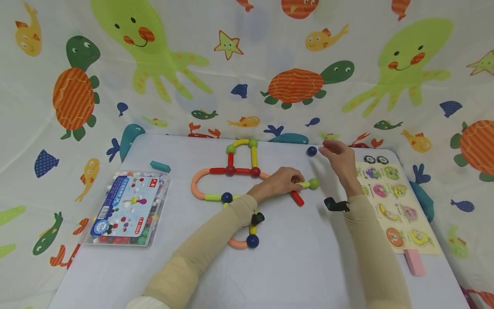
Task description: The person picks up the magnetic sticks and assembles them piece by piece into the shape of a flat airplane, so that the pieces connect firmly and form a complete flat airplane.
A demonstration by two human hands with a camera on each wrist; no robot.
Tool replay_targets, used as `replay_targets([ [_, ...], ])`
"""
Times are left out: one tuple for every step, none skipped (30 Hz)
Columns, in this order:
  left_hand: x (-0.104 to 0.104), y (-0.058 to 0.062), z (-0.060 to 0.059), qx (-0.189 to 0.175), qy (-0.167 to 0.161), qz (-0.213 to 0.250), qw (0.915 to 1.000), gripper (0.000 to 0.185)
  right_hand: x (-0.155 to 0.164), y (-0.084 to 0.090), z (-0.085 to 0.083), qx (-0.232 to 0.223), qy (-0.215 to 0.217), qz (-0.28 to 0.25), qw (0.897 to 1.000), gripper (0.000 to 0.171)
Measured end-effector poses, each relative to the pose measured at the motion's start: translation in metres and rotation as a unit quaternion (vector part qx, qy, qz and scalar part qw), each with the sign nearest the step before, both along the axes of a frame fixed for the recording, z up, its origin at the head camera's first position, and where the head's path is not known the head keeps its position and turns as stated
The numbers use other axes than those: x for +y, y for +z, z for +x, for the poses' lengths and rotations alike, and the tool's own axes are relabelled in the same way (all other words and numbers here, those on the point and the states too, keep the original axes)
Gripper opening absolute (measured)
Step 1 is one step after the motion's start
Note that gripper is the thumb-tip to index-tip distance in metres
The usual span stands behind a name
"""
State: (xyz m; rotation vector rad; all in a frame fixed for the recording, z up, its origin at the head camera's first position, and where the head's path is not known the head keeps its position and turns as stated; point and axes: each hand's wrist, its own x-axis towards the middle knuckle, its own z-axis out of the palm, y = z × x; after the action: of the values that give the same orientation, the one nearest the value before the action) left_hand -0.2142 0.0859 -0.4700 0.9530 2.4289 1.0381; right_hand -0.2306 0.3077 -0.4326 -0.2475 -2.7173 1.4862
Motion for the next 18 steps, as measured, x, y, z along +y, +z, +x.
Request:
replay_targets([
  [0.0,-0.001,0.0,-0.001,-0.001,-0.001,1.0,0.028,-0.001,-0.001,-0.007,-0.012,-0.001,0.005,1.0,0.061],
  [0.0,-0.001,-0.001,-0.002,-0.001,-0.001,1.0,0.028,-0.003,-0.002,-0.013,-0.026,0.001,0.01,1.0,0.062],
  [0.0,-0.002,-0.001,-0.003,-0.001,0.0,1.0,0.028,-0.004,-0.003,-0.019,-0.039,0.003,0.019,0.999,0.063],
  [0.0,-0.002,-0.001,-0.003,-0.001,-0.001,1.0,0.028,-0.004,-0.005,-0.023,-0.05,0.008,0.027,0.998,0.064],
  [0.0,-0.003,-0.001,-0.003,-0.002,-0.001,1.0,0.028,-0.004,-0.007,-0.027,-0.06,0.013,0.035,0.997,0.065],
  [0.0,-0.003,-0.002,-0.004,-0.001,-0.001,1.0,0.028,-0.003,-0.009,-0.031,-0.069,0.019,0.044,0.996,0.065],
  [0.001,-0.004,-0.002,-0.006,-0.002,-0.001,1.0,0.028,-0.003,-0.011,-0.033,-0.076,0.027,0.054,0.995,0.064],
  [0.001,-0.004,-0.002,-0.008,-0.002,0.0,1.0,0.028,-0.003,-0.013,-0.035,-0.081,0.037,0.061,0.994,0.063],
  [0.001,-0.004,-0.002,-0.008,-0.003,0.001,1.0,0.028,-0.002,-0.015,-0.037,-0.085,0.046,0.068,0.993,0.063],
  [0.001,-0.004,-0.002,-0.008,-0.004,0.001,1.0,0.028,-0.002,-0.016,-0.038,-0.088,0.055,0.074,0.992,0.061],
  [0.001,-0.005,-0.002,-0.009,-0.005,0.002,0.9999,0.029,-0.002,-0.017,-0.038,-0.091,0.063,0.08,0.991,0.06],
  [0.0,-0.005,-0.002,-0.008,-0.006,0.002,1.0,0.029,-0.003,-0.018,-0.039,-0.091,0.069,0.085,0.99,0.058],
  [0.0,-0.005,-0.002,-0.005,-0.008,0.001,1.0,0.029,-0.003,-0.019,-0.039,-0.092,0.076,0.089,0.989,0.058],
  [0.0,-0.004,-0.003,-0.003,-0.008,0.0,1.0,0.029,-0.004,-0.019,-0.039,-0.092,0.082,0.093,0.988,0.056],
  [0.0,-0.004,-0.003,0.0,-0.009,-0.001,1.0,0.029,-0.005,-0.02,-0.039,-0.092,0.085,0.096,0.987,0.055],
  [-0.001,-0.004,-0.003,0.001,-0.009,-0.002,1.0,0.029,-0.006,-0.02,-0.039,-0.091,0.088,0.1,0.987,0.054],
  [-0.001,-0.005,-0.003,0.002,-0.01,-0.003,0.9999,0.029,-0.006,-0.021,-0.039,-0.088,0.09,0.103,0.987,0.053],
  [-0.001,-0.004,-0.003,0.003,-0.01,-0.003,0.9999,0.029,-0.007,-0.021,-0.039,-0.085,0.091,0.106,0.987,0.053],
])
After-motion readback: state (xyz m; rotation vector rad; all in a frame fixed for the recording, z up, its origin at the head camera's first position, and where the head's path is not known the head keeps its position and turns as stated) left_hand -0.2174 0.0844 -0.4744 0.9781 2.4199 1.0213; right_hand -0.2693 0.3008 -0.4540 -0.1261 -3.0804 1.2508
